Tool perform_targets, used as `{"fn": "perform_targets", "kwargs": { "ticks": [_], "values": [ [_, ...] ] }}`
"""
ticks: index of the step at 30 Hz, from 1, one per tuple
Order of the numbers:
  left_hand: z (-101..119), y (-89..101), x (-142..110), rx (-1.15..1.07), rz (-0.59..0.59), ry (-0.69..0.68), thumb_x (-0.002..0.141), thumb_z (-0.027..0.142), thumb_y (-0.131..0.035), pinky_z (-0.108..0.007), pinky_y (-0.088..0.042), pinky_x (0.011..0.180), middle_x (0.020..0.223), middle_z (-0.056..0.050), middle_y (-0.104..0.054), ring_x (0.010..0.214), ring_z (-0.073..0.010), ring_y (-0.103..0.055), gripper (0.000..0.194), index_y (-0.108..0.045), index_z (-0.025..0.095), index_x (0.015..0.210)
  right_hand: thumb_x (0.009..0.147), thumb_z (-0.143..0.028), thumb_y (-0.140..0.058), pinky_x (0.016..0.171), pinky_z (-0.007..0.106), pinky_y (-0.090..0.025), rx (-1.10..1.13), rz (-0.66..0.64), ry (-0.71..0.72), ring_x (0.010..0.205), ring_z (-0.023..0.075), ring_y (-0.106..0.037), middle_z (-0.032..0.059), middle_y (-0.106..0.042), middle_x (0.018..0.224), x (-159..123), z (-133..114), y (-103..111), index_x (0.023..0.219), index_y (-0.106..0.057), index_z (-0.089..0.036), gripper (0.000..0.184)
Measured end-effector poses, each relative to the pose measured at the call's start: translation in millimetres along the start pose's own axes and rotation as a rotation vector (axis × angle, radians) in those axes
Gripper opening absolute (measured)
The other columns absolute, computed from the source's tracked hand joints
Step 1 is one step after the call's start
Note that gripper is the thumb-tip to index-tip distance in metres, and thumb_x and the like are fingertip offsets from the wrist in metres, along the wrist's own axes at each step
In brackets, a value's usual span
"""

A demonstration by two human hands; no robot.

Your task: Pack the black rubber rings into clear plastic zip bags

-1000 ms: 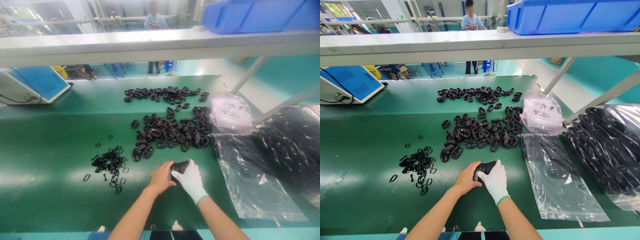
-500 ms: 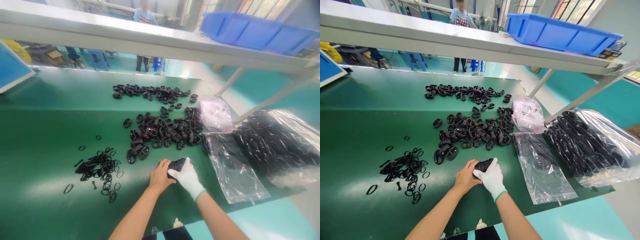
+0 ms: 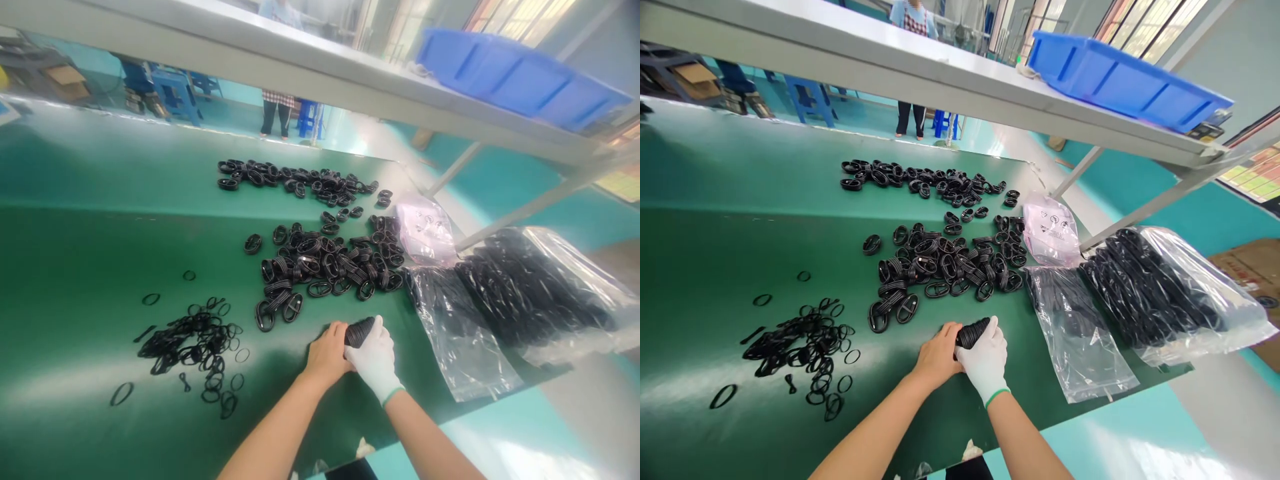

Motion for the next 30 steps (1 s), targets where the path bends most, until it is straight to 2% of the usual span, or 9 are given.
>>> {"fn": "perform_targets", "kwargs": {
  "ticks": [3,5,8,12,16,19,23,26,30],
  "values": [
    [4,7.1,9,0.016,-0.091,-0.133,0.069,0.014,-0.053,-0.030,-0.038,0.086,0.119,0.000,-0.050,0.106,-0.0196,-0.049,0.054,-0.043,0.031,0.119,0.053,-0.048,-0.061,0.089,0.038,-0.034,-0.005,-0.008,-0.003,0.110,0.0336,-0.039,0.0180,-0.039,0.123,1,1,-2,0.135,-0.012,-0.006,0.104],
    [4,13.4,17,0.085,-0.081,-0.174,0.072,0.011,-0.047,-0.031,-0.038,0.085,0.108,0.001,-0.055,0.104,-0.0193,-0.049,0.043,-0.052,0.032,0.109,0.052,-0.049,-0.061,0.089,0.038,-0.035,-0.010,-0.018,-0.012,0.108,0.0334,-0.040,0.0172,-0.040,0.122,2,3,-1,0.135,-0.014,-0.006,0.105],
    [5,14.0,28,0.136,-0.063,-0.190,0.074,0.015,-0.049,-0.032,-0.038,0.084,0.099,0.001,-0.057,0.101,-0.0195,-0.050,0.029,-0.057,0.031,0.096,0.051,-0.050,-0.062,0.089,0.038,-0.035,-0.008,-0.027,-0.016,0.109,0.0329,-0.040,0.0163,-0.040,0.122,4,3,0,0.135,-0.014,-0.008,0.106],
    [7,10.4,33,0.128,-0.056,-0.198,0.075,0.020,-0.049,-0.031,-0.038,0.082,0.099,0.001,-0.056,0.099,-0.0188,-0.050,0.024,-0.056,0.030,0.096,0.052,-0.050,-0.062,0.090,0.038,-0.034,-0.010,-0.036,-0.014,0.110,0.0331,-0.039,0.0163,-0.039,0.123,4,2,0,0.135,-0.012,-0.009,0.105],
    [6,13.2,30,0.132,-0.051,-0.201,0.075,0.018,-0.047,-0.031,-0.039,0.080,0.100,0.001,-0.056,0.098,-0.0187,-0.050,0.027,-0.056,0.030,0.098,0.054,-0.048,-0.062,0.091,0.039,-0.033,-0.015,-0.048,-0.031,0.113,0.0339,-0.038,0.0179,-0.036,0.127,4,2,-3,0.135,-0.009,-0.010,0.104],
    [7,13.8,16,0.101,-0.001,-0.214,0.073,0.012,-0.046,-0.031,-0.037,0.087,0.113,0.001,-0.052,0.106,-0.0182,-0.046,0.047,-0.047,0.031,0.115,0.057,-0.045,-0.061,0.092,0.040,-0.032,-0.020,-0.045,-0.043,0.114,0.0340,-0.038,0.0184,-0.035,0.127,4,1,-5,0.135,-0.009,-0.009,0.101],
    [7,3.9,-3,0.046,0.115,-0.196,0.068,0.017,-0.057,-0.036,-0.027,0.098,0.135,0.000,-0.037,0.118,-0.0218,-0.035,0.071,-0.029,0.029,0.131,0.059,-0.041,-0.058,0.091,0.040,-0.031,-0.012,-0.001,-0.040,0.111,0.0340,-0.040,0.0189,-0.038,0.124,4,0,-3,0.136,-0.010,-0.007,0.097],
    [5,-4.9,-7,0.040,0.161,-0.172,0.069,0.017,-0.058,-0.037,-0.029,0.095,0.134,0.000,-0.039,0.117,-0.0217,-0.037,0.065,-0.034,0.028,0.128,0.057,-0.044,-0.058,0.092,0.040,-0.030,-0.017,0.024,-0.016,0.110,0.0346,-0.040,0.0200,-0.039,0.124,6,-3,-4,0.135,-0.013,-0.002,0.099],
    [6,-1.2,-5,0.062,0.236,-0.197,0.068,0.011,-0.056,-0.034,-0.031,0.093,0.130,0.001,-0.044,0.114,-0.0187,-0.040,0.062,-0.039,0.029,0.125,0.055,-0.045,-0.058,0.093,0.040,-0.029,-0.024,0.111,-0.012,0.108,0.0344,-0.041,0.0216,-0.042,0.119,5,-6,0,0.134,-0.018,0.002,0.100]
  ]
}}
Point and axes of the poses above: each hand's wrist, its own x-axis towards the middle knuckle, its own y-axis out of the back of the hand, z = x × y, the point moved 10 cm from there along x, towards the middle knuckle
